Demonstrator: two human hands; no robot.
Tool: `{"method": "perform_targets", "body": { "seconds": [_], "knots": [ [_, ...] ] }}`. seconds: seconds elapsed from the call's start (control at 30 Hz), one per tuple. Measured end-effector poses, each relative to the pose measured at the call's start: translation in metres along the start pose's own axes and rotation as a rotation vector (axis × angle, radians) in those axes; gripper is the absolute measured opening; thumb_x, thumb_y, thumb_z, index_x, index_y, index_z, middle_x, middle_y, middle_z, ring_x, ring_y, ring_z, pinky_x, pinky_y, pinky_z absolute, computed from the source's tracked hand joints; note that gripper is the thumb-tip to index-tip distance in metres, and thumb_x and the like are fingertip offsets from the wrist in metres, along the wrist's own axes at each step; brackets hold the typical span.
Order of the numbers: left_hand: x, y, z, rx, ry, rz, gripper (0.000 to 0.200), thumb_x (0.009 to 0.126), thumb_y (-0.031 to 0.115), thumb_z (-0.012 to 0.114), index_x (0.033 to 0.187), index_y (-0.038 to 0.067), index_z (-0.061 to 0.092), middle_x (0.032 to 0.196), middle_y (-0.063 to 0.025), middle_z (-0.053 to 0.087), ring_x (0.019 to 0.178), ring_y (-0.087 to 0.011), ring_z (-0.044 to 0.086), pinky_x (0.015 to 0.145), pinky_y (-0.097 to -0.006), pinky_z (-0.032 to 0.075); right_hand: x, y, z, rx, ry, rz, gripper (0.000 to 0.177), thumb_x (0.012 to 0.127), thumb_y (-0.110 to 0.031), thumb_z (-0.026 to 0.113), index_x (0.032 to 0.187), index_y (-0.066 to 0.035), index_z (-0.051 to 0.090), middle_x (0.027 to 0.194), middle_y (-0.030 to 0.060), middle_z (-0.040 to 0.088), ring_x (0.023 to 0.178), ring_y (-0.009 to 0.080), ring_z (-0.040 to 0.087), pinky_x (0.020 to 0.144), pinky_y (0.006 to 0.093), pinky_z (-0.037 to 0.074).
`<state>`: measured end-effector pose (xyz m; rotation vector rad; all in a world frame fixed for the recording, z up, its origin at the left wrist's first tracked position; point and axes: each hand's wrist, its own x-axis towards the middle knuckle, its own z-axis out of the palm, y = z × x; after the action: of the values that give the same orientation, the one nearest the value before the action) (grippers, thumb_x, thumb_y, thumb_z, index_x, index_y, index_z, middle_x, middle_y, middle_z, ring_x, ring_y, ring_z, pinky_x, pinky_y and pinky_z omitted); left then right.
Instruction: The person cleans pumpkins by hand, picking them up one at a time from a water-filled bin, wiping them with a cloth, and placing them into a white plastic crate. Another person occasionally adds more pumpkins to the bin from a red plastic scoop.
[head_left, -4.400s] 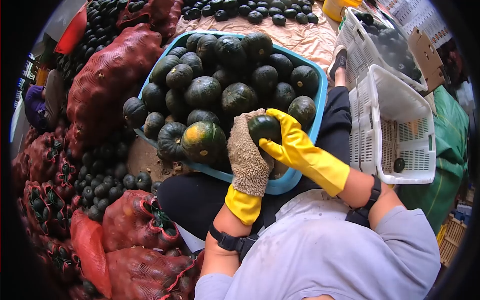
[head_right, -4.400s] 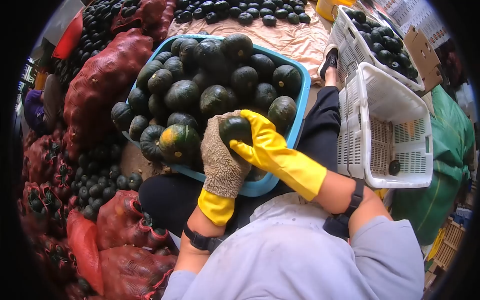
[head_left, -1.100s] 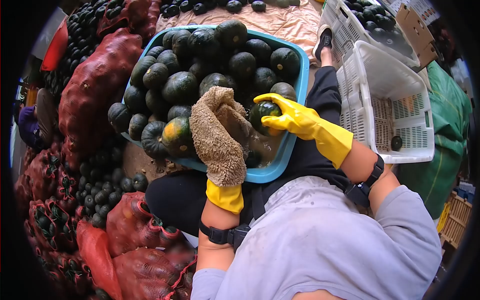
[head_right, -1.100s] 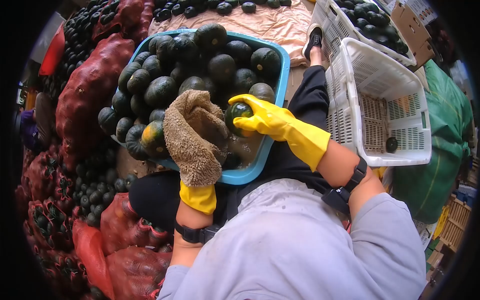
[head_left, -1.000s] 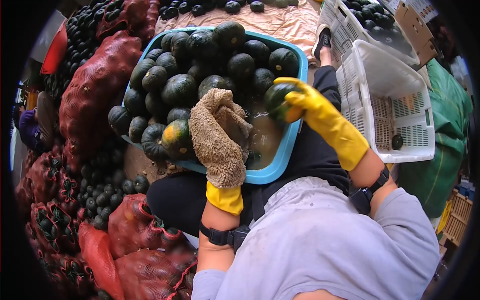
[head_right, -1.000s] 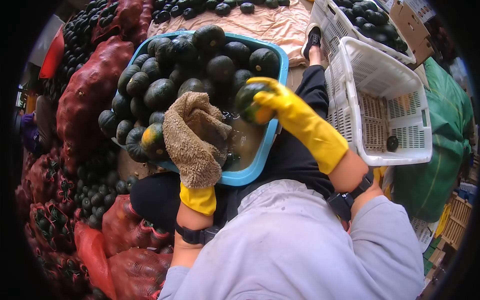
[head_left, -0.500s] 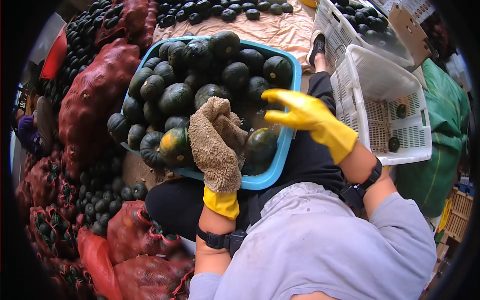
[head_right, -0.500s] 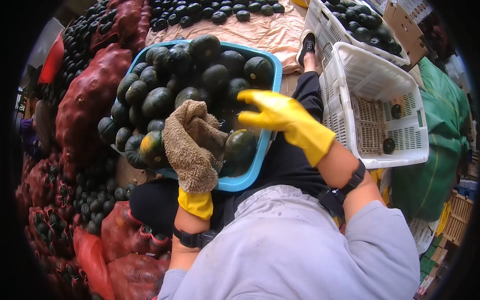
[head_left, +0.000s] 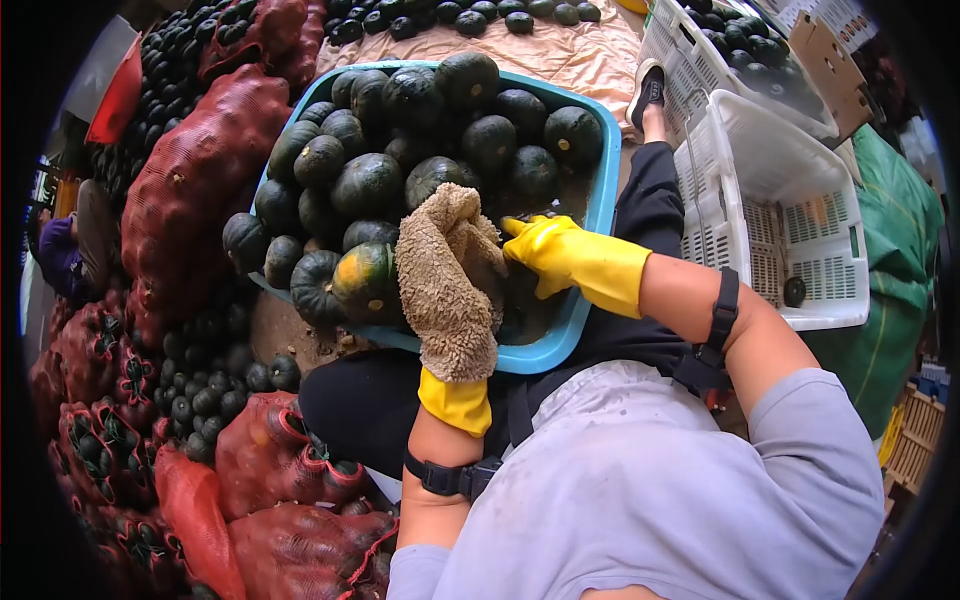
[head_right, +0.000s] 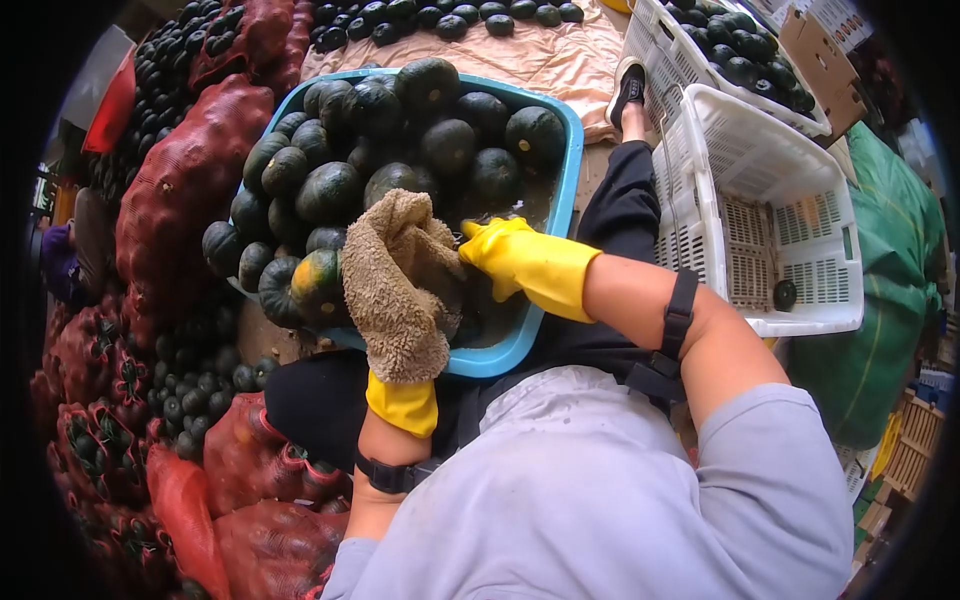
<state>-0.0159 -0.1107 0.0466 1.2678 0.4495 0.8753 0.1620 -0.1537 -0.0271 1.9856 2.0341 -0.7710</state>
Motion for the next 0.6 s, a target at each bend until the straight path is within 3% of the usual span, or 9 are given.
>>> {"method": "perform_targets", "body": {
  "seconds": [0.07,0.1,0.2,0.27,0.33,0.4,0.5,0.53,0.6],
  "knots": [
    [0.006,-0.012,-0.006,-0.080,0.061,-0.051,0.038,0.111,0.024,0.047,0.141,0.001,0.059,0.133,-0.0124,0.067,0.113,-0.0221,0.065,0.103,-0.0350,0.053,0.013,0.041,0.028,0.208,0.382,-0.410,0.058,0.072,-0.020,0.091,0.125,-0.010,0.071,0.150,0.0249,0.057,0.132,0.0449,0.059,0.104,0.0490,0.054],
    [0.009,-0.019,-0.009,-0.122,0.091,-0.074,0.040,0.114,0.028,0.045,0.139,0.002,0.061,0.130,-0.0117,0.068,0.109,-0.0212,0.066,0.100,-0.0341,0.053,0.014,0.052,0.032,0.395,0.618,-0.412,0.049,0.074,-0.014,0.088,0.120,-0.007,0.072,0.145,0.0252,0.061,0.129,0.0432,0.061,0.105,0.0477,0.053],
    [0.014,-0.037,-0.015,-0.063,0.149,-0.048,0.041,0.117,0.032,0.042,0.137,0.002,0.062,0.128,-0.0112,0.069,0.103,-0.0196,0.066,0.094,-0.0327,0.055,-0.016,0.053,0.012,0.287,0.820,0.160,0.036,0.091,-0.018,0.078,0.125,-0.007,0.072,0.137,0.0211,0.068,0.126,0.0418,0.063,0.105,0.0471,0.053],
    [0.015,-0.038,-0.014,-0.093,0.157,-0.072,0.041,0.117,0.032,0.043,0.137,0.002,0.062,0.128,-0.0114,0.068,0.101,-0.0192,0.066,0.092,-0.0328,0.055,-0.036,0.035,0.007,0.438,0.571,0.167,0.040,0.095,-0.025,0.076,0.132,-0.009,0.071,0.134,0.0192,0.070,0.128,0.0407,0.063,0.109,0.0490,0.051],
    [0.018,-0.039,-0.011,-0.136,0.185,-0.113,0.040,0.117,0.031,0.043,0.137,0.002,0.062,0.127,-0.0115,0.068,0.099,-0.0187,0.066,0.089,-0.0324,0.056,-0.043,0.010,0.000,0.363,0.172,0.175,0.074,0.086,-0.037,0.083,0.152,-0.013,0.057,0.151,0.0318,0.056,0.135,0.0476,0.057,0.117,0.0489,0.046],
    [0.020,-0.034,-0.007,-0.141,0.180,-0.130,0.039,0.116,0.030,0.043,0.137,0.002,0.062,0.125,-0.0115,0.068,0.096,-0.0185,0.066,0.087,-0.0318,0.056,-0.023,-0.025,0.039,-0.043,0.238,0.335,0.084,0.082,-0.040,0.086,0.155,-0.014,0.054,0.156,0.0367,0.048,0.141,0.0504,0.051,0.121,0.0482,0.043],
    [0.020,-0.033,-0.009,0.001,0.086,-0.074,0.034,0.109,0.014,0.050,0.139,-0.001,0.057,0.126,-0.0137,0.067,0.098,-0.0209,0.068,0.088,-0.0322,0.058,-0.001,-0.010,0.025,0.183,0.130,0.333,0.089,0.078,-0.043,0.089,0.155,-0.015,0.055,0.156,0.0348,0.049,0.145,0.0485,0.048,0.121,0.0501,0.042],
    [0.020,-0.036,-0.011,0.062,0.056,-0.045,0.035,0.106,0.007,0.054,0.140,-0.002,0.055,0.127,-0.0147,0.066,0.099,-0.0220,0.069,0.089,-0.0326,0.058,-0.008,0.002,0.011,0.346,0.146,0.279,0.082,0.083,-0.042,0.088,0.154,-0.015,0.056,0.153,0.0263,0.057,0.140,0.0411,0.057,0.118,0.0496,0.045],
    [0.022,-0.035,-0.009,0.082,0.064,-0.021,0.034,0.106,0.007,0.053,0.139,-0.003,0.055,0.126,-0.0153,0.067,0.098,-0.0224,0.069,0.087,-0.0323,0.059,-0.013,0.038,0.009,1.328,0.183,0.175,0.071,0.092,-0.040,0.082,0.153,-0.015,0.056,0.147,0.0154,0.063,0.133,0.0308,0.064,0.112,0.0487,0.050]
  ]
}}
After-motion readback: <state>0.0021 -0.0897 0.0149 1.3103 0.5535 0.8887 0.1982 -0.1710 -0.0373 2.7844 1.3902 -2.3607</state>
